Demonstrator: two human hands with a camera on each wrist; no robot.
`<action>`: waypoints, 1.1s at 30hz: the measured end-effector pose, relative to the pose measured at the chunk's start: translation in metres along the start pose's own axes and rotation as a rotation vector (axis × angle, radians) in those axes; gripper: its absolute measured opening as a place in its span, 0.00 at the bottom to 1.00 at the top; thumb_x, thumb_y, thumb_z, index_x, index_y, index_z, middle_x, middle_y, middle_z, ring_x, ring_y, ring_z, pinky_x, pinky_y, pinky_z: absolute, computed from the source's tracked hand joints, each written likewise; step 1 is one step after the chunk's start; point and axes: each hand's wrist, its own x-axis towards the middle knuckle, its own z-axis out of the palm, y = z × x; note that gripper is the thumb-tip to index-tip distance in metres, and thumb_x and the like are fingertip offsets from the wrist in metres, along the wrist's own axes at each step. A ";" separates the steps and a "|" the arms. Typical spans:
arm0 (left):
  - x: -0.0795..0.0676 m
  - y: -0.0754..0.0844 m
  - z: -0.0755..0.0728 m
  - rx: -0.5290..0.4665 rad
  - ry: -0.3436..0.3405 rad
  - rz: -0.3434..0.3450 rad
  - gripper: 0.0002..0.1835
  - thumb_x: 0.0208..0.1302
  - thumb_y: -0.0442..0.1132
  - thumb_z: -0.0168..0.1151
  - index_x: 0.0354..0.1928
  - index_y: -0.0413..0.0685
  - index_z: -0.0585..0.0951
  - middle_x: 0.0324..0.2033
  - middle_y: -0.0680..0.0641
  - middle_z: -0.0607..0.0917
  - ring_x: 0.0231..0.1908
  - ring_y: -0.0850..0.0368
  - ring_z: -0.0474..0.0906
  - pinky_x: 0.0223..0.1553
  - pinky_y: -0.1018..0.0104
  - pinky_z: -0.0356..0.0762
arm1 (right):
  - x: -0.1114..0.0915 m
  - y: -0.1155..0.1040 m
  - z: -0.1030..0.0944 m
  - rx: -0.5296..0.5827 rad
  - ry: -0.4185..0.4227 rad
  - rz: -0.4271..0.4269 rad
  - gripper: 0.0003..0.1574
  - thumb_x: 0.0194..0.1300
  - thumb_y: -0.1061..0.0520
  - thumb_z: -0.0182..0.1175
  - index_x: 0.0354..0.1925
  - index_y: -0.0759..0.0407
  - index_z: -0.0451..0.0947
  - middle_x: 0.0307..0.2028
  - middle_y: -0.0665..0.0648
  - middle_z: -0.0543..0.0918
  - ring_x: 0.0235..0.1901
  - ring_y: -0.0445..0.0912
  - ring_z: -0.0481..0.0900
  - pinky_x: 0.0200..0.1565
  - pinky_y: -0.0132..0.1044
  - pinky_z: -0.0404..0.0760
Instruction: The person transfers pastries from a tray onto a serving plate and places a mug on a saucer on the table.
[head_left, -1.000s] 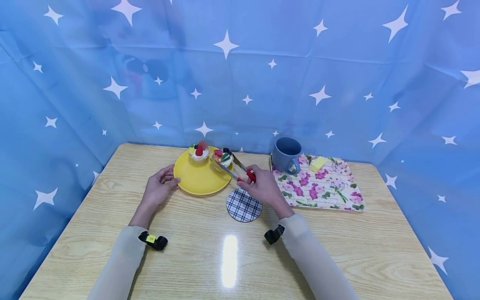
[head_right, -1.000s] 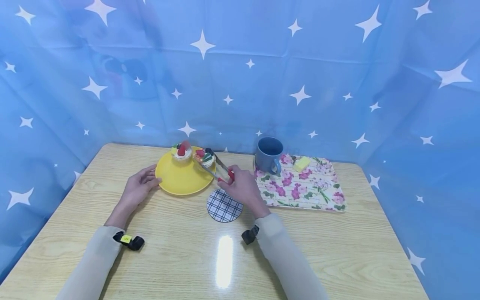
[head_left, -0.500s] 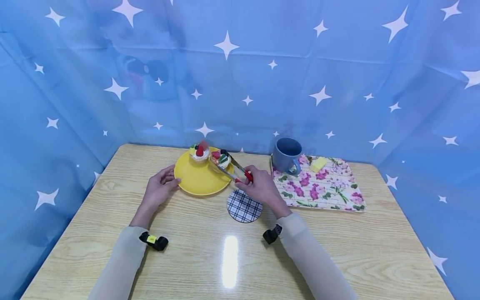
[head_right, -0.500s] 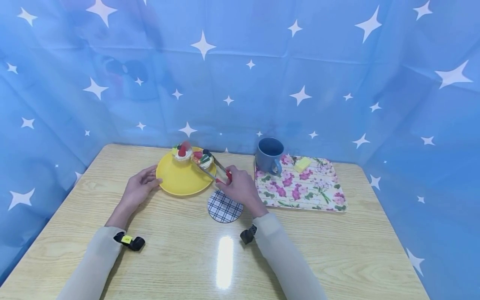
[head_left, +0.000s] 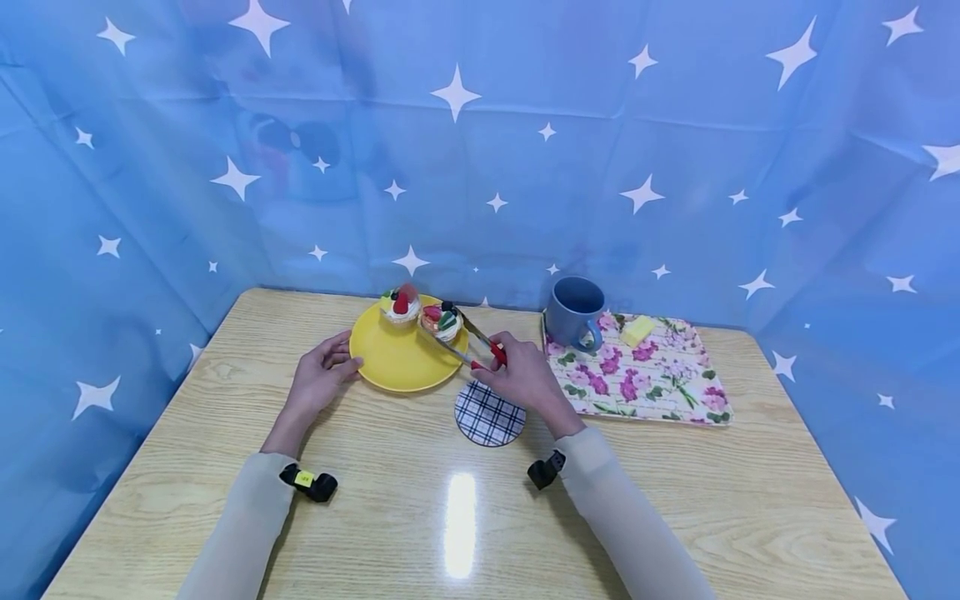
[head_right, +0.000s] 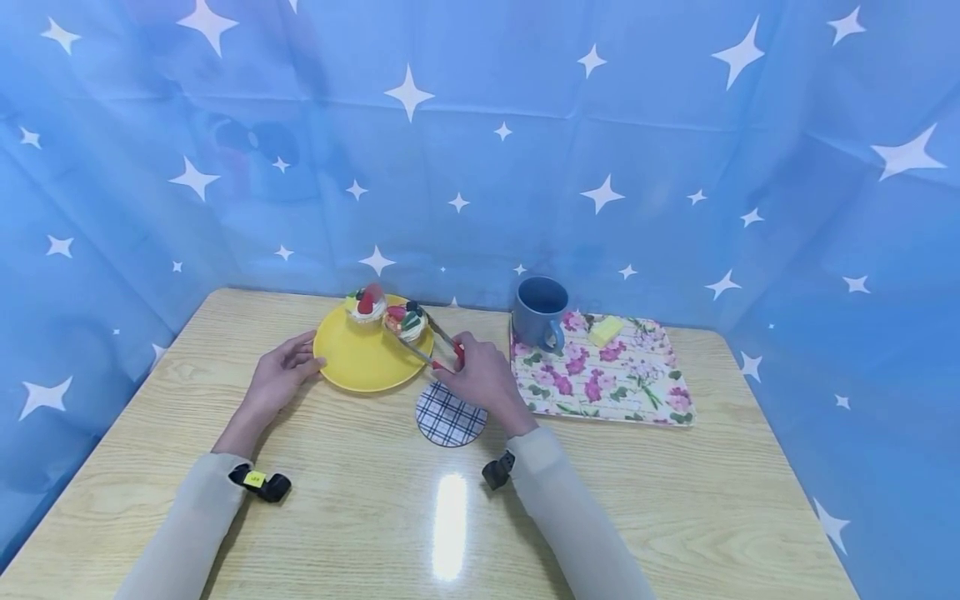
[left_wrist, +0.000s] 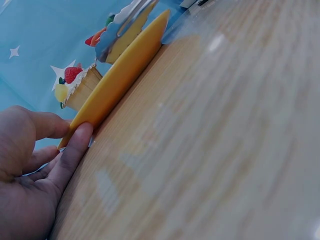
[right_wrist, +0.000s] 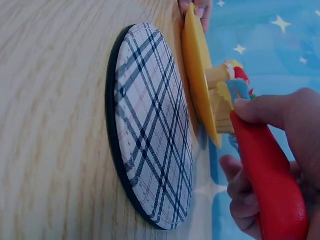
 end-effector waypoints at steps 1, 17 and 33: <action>0.000 0.000 0.000 0.002 -0.002 0.003 0.35 0.73 0.36 0.63 0.79 0.50 0.63 0.59 0.37 0.75 0.48 0.65 0.79 0.48 0.73 0.90 | 0.000 0.000 0.000 -0.004 0.003 -0.001 0.41 0.63 0.40 0.71 0.66 0.57 0.72 0.31 0.50 0.82 0.27 0.44 0.76 0.27 0.32 0.75; -0.001 -0.001 -0.001 -0.001 -0.005 0.001 0.35 0.73 0.36 0.63 0.78 0.50 0.64 0.60 0.37 0.75 0.47 0.67 0.78 0.48 0.73 0.90 | -0.008 0.001 -0.005 -0.023 0.023 -0.010 0.42 0.59 0.40 0.74 0.65 0.57 0.73 0.34 0.50 0.84 0.31 0.44 0.79 0.33 0.35 0.83; 0.003 -0.003 0.001 0.002 0.001 0.005 0.35 0.72 0.34 0.63 0.78 0.50 0.64 0.58 0.38 0.76 0.47 0.65 0.80 0.47 0.72 0.91 | -0.018 0.003 -0.015 -0.024 0.042 -0.051 0.42 0.59 0.38 0.74 0.64 0.57 0.74 0.38 0.55 0.87 0.29 0.45 0.77 0.27 0.32 0.76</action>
